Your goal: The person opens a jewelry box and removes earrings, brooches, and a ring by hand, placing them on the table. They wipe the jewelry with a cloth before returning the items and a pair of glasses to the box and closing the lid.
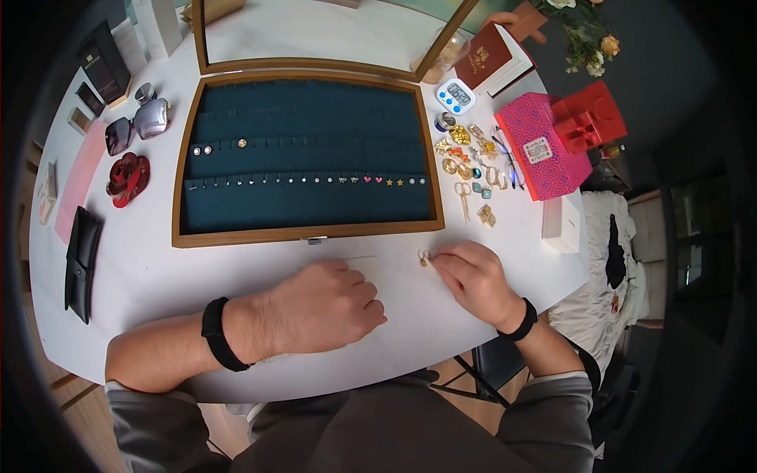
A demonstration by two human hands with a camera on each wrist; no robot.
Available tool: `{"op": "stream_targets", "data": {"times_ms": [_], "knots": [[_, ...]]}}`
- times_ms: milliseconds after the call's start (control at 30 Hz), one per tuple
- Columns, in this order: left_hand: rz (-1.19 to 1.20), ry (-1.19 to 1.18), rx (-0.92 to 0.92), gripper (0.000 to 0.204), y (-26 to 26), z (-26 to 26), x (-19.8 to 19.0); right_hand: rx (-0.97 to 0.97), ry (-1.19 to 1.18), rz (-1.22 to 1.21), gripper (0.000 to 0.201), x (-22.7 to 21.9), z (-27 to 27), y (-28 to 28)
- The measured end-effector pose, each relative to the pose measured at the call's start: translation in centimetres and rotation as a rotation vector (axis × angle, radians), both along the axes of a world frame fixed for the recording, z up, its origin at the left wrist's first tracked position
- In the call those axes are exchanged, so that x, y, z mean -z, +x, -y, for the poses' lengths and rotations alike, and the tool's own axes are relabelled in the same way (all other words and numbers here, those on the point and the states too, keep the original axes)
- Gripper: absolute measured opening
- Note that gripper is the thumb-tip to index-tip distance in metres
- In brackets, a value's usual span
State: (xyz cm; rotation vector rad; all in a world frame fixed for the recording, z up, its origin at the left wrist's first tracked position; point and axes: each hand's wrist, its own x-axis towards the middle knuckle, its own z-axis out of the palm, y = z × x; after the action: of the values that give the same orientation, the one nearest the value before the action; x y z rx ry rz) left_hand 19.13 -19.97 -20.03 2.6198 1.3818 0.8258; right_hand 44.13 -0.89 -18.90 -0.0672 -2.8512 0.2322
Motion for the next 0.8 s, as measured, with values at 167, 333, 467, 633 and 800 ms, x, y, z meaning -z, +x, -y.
{"op": "stream_targets", "data": {"times_ms": [167,333,467,633,800], "knots": [[0.013,-0.004,-0.005,0.022,0.0,-0.1,0.0,0.29,-0.463,0.044,0.012,0.0,0.9,-0.4],[-0.01,-0.005,-0.01,0.026,0.1,0.1,0.2,0.272,-0.404,0.046,0.012,-0.1,1.2,-0.7],[-0.017,-0.002,-0.003,0.026,0.0,0.0,0.3,0.27,-0.349,0.025,0.014,-0.8,1.3,-0.9],[0.091,0.021,0.021,0.035,-0.1,-0.1,0.6,0.174,-0.183,-0.015,0.017,-2.3,1.6,-1.6],[0.096,0.015,0.049,0.024,0.2,0.0,0.9,0.099,-0.091,-0.098,0.021,-5.7,1.9,-5.3]]}}
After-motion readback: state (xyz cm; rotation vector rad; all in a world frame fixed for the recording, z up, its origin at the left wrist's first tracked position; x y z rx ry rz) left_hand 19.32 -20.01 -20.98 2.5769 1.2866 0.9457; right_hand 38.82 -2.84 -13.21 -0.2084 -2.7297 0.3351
